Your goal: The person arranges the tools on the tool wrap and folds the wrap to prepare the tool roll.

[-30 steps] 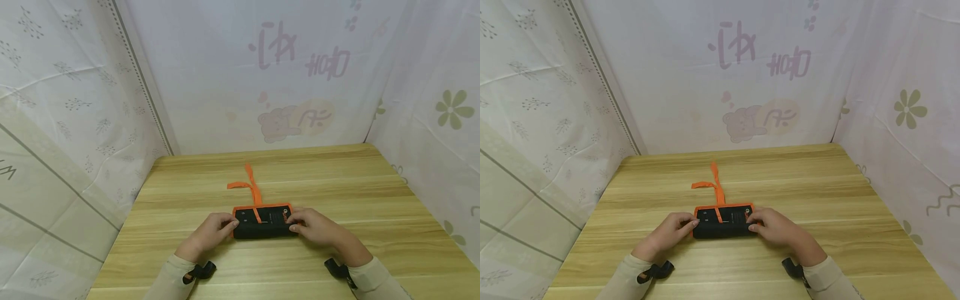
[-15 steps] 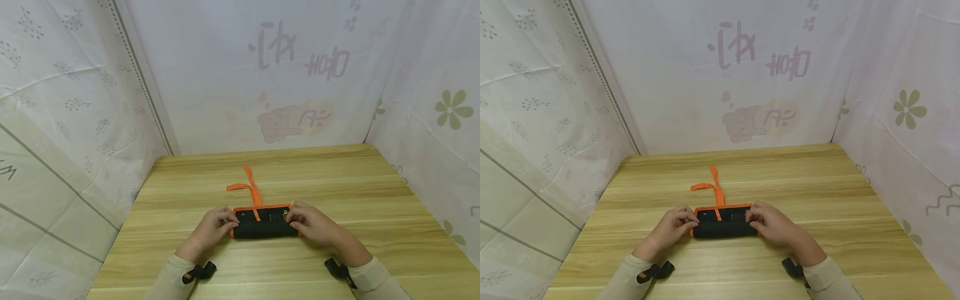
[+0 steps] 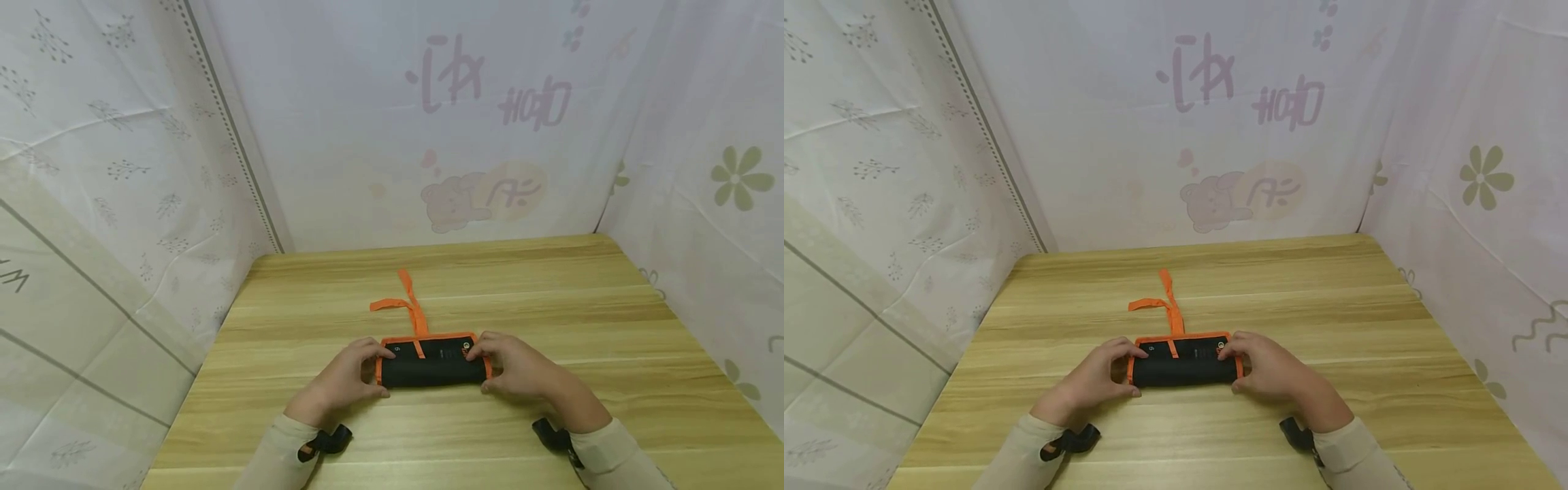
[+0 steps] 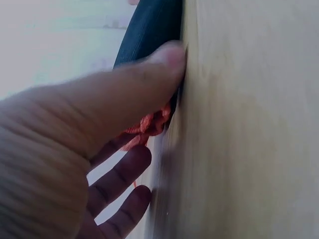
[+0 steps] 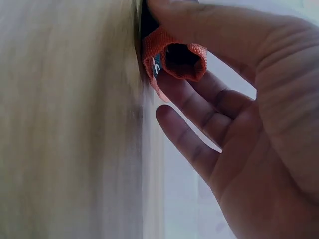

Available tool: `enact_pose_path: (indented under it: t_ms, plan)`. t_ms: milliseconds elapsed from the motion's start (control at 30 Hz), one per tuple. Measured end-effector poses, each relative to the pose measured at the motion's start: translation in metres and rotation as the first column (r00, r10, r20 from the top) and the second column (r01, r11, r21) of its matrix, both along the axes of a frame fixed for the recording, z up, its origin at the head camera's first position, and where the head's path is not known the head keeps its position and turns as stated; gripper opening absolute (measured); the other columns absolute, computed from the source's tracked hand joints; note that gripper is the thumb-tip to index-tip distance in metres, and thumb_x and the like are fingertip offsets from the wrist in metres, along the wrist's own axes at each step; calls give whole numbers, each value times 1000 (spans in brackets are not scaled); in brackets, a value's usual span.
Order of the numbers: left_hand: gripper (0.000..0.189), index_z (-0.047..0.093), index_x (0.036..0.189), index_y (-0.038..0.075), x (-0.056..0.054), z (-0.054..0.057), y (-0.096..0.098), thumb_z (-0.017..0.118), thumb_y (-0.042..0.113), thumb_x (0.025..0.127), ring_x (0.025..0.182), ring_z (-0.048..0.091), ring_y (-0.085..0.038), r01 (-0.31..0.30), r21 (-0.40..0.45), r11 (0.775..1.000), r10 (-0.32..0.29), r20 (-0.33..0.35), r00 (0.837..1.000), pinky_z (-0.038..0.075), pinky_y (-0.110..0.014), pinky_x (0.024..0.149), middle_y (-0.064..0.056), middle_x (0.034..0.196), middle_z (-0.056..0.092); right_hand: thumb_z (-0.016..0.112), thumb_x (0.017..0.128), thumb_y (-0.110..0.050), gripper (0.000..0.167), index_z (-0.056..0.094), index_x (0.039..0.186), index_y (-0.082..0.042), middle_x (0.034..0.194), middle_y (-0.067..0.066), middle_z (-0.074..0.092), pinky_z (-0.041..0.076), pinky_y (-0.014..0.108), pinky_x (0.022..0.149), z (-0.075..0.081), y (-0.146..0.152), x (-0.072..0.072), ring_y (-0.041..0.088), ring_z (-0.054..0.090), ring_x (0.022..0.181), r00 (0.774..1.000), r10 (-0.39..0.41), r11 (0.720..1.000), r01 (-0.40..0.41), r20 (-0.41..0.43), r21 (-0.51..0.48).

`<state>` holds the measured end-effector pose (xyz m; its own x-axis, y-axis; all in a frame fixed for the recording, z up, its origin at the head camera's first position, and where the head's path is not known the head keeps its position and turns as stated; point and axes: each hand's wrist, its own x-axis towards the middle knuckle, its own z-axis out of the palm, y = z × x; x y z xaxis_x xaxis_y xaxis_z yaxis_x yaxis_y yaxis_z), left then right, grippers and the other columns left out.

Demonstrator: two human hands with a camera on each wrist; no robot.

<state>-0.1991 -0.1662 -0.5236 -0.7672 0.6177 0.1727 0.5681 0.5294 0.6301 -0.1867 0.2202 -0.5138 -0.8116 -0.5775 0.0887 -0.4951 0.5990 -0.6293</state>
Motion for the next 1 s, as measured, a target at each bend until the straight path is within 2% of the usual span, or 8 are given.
enact_pose_path:
  t_ms: [67, 200, 333, 467, 600, 700, 833, 1000]
  plan:
    - [57, 70, 129, 20, 0, 0, 1, 96, 24, 78, 90, 53, -10, 2, -5, 1000, -2, -20, 1000, 51, -29, 81, 15, 110, 59, 95, 78, -16, 50, 72, 118, -33, 116, -21, 61, 54, 32, 83, -1, 0, 0, 6, 58, 96, 1000, 0, 1000, 0, -1, 7]
    - [52, 71, 126, 22, 2, -1, 1, 95, 25, 80, 95, 53, -8, 5, 0, 1000, -5, -45, 999, 51, -31, 87, 15, 111, 61, 87, 86, -11, 36, 75, 115, -28, 111, -18, 64, 54, 29, 78, -2, 1, -1, 7, 59, 90, 1000, 6, 1000, -6, -19, -24]
    - [47, 72, 126, 20, 4, -1, 1, 91, 27, 84, 87, 58, -8, 24, 35, 999, -24, 10, 1000, 54, -28, 79, 15, 109, 58, 80, 92, -7, 27, 78, 113, -24, 105, -16, 65, 53, 28, 73, -2, 1, -1, 6, 57, 82, 1000, 10, 998, -10, 0, -59]
    - [43, 74, 127, 14, 5, 0, 1, 87, 27, 89, 81, 58, -13, 34, 82, 996, -40, 71, 997, 52, -27, 72, 9, 105, 56, 79, 95, -13, 24, 79, 116, -24, 102, -15, 63, 50, 27, 66, -2, 1, 0, 8, 53, 75, 1000, 4, 999, -4, 5, -40]
    - [41, 73, 130, 13, 4, 0, 1, 83, 28, 93, 81, 57, -17, 28, 88, 996, -34, 66, 997, 52, -28, 71, 7, 102, 58, 91, 85, -26, 39, 78, 122, -25, 103, -15, 56, 46, 28, 67, 0, 1, 2, 9, 49, 78, 1000, -9, 1000, 9, -15, 16]
    - [38, 70, 129, 17, 5, 0, 1, 82, 28, 95, 83, 61, -15, 7, 90, 996, -12, 60, 998, 54, -29, 74, 10, 104, 62, 95, 79, -28, 50, 76, 126, -27, 101, -16, 52, 44, 28, 69, 1, 0, 2, 9, 47, 80, 1000, -15, 998, 16, -23, 61]
    - [25, 68, 120, 24, 5, 1, 1, 78, 30, 98, 82, 64, -11, -28, 91, 995, 21, 79, 997, 55, -30, 75, 13, 104, 66, 88, 87, -24, 44, 72, 128, -27, 103, -19, 57, 50, 29, 72, 0, 2, 2, 5, 54, 84, 999, -7, 997, 9, -37, 76]
    - [11, 71, 110, 27, 4, 1, 1, 71, 35, 102, 83, 60, -7, -50, 72, 996, 47, 51, 998, 53, -28, 74, 15, 101, 63, 78, 97, -26, 27, 67, 121, -31, 109, -18, 66, 55, 32, 79, -3, 4, 0, 6, 62, 93, 1000, 2, 1000, -3, 17, 17]
